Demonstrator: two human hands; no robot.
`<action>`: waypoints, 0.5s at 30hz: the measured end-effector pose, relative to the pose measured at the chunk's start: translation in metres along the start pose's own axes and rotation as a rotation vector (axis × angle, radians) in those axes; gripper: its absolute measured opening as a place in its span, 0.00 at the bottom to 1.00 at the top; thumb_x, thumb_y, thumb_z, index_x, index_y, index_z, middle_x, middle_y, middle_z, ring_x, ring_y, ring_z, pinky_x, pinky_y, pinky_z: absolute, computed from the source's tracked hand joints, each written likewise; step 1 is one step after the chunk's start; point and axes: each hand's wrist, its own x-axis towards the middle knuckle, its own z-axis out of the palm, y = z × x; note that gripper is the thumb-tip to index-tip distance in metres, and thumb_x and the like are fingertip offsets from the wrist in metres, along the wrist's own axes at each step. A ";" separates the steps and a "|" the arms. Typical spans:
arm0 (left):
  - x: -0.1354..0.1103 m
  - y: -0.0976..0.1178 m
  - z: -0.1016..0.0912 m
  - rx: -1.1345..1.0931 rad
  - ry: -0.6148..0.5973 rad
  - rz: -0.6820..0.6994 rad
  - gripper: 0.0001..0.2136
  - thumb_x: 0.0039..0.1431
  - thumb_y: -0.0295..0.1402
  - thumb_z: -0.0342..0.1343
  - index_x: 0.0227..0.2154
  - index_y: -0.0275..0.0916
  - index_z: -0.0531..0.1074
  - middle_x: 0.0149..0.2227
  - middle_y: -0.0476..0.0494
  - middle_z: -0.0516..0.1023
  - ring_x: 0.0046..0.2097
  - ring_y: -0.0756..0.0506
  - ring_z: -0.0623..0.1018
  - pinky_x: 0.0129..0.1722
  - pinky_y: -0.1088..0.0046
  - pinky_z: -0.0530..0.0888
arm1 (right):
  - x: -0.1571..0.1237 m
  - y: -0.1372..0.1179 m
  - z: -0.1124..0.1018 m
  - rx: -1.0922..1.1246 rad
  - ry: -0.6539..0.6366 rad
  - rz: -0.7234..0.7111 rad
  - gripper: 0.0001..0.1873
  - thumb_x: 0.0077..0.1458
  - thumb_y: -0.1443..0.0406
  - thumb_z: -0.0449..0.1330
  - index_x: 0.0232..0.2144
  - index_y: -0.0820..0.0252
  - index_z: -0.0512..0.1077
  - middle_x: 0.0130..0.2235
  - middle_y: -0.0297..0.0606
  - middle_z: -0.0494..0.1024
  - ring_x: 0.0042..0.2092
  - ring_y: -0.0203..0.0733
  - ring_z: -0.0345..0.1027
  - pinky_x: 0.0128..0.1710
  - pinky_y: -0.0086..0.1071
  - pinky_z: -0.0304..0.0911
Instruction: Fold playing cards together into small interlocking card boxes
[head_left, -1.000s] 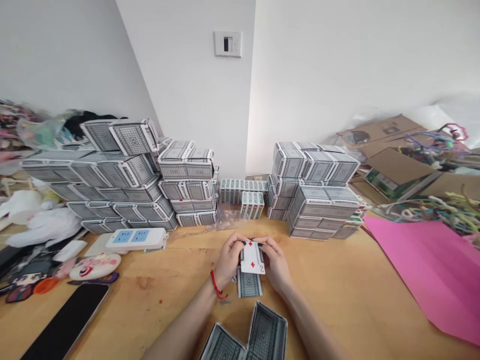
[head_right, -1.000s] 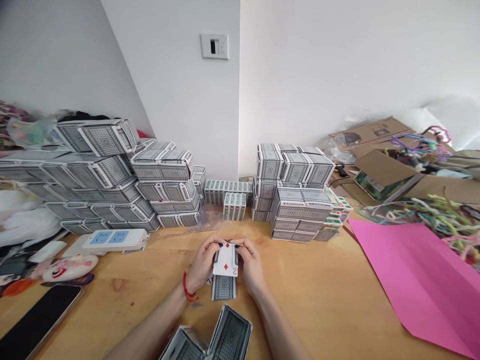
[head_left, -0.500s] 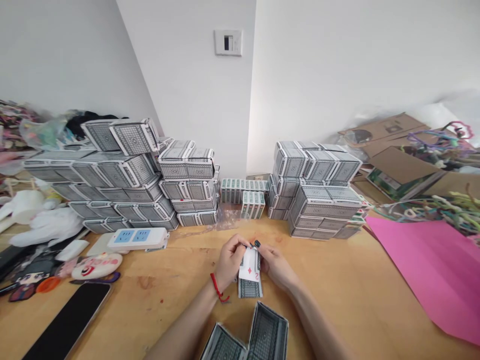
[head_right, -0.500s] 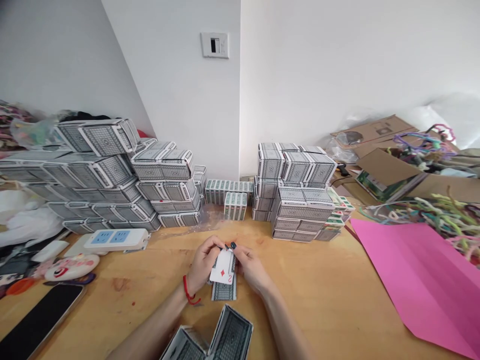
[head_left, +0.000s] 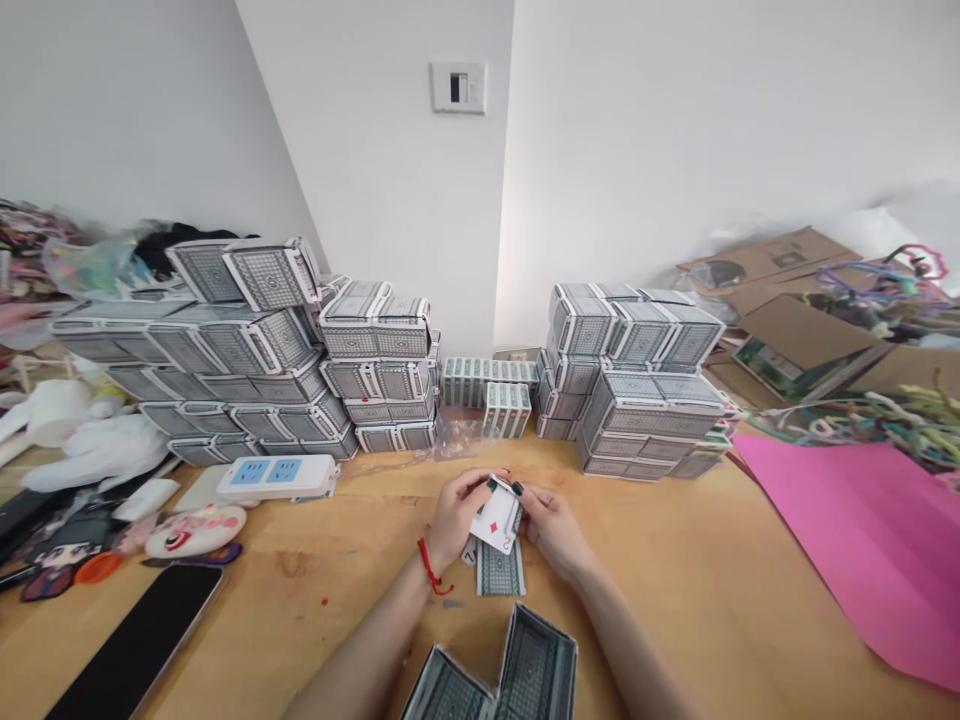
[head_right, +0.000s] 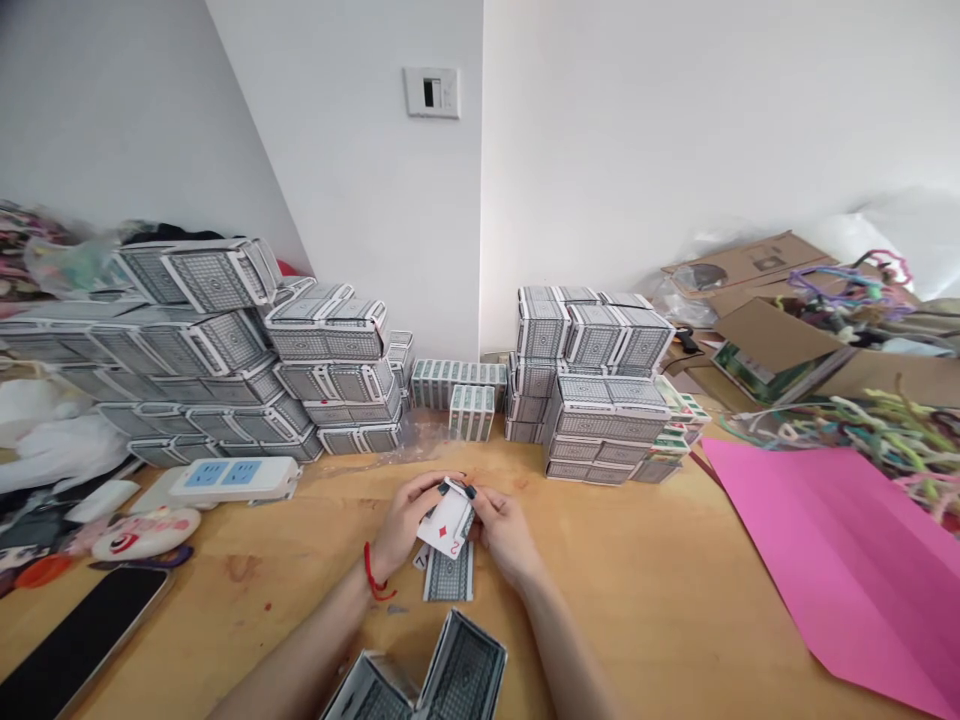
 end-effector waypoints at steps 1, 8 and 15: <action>0.000 0.000 0.000 -0.006 -0.010 -0.002 0.12 0.46 0.35 0.54 0.34 0.34 0.73 0.36 0.40 0.76 0.34 0.47 0.73 0.31 0.76 0.67 | 0.001 0.001 0.000 -0.042 0.025 -0.020 0.18 0.43 0.52 0.59 0.23 0.61 0.67 0.19 0.30 0.64 0.21 0.32 0.55 0.21 0.26 0.54; 0.005 0.001 0.005 0.030 0.074 -0.034 0.10 0.43 0.38 0.57 0.24 0.33 0.72 0.23 0.48 0.72 0.24 0.52 0.68 0.25 0.78 0.64 | 0.001 0.003 -0.001 -0.374 0.165 -0.171 0.21 0.46 0.49 0.54 0.22 0.63 0.67 0.21 0.30 0.64 0.23 0.33 0.54 0.24 0.26 0.52; 0.008 -0.005 0.000 0.056 0.052 -0.058 0.12 0.43 0.39 0.57 0.24 0.32 0.72 0.22 0.49 0.70 0.23 0.53 0.65 0.22 0.78 0.60 | -0.002 -0.004 0.003 -0.455 0.174 -0.210 0.22 0.46 0.49 0.54 0.21 0.63 0.69 0.20 0.32 0.64 0.23 0.34 0.54 0.22 0.27 0.52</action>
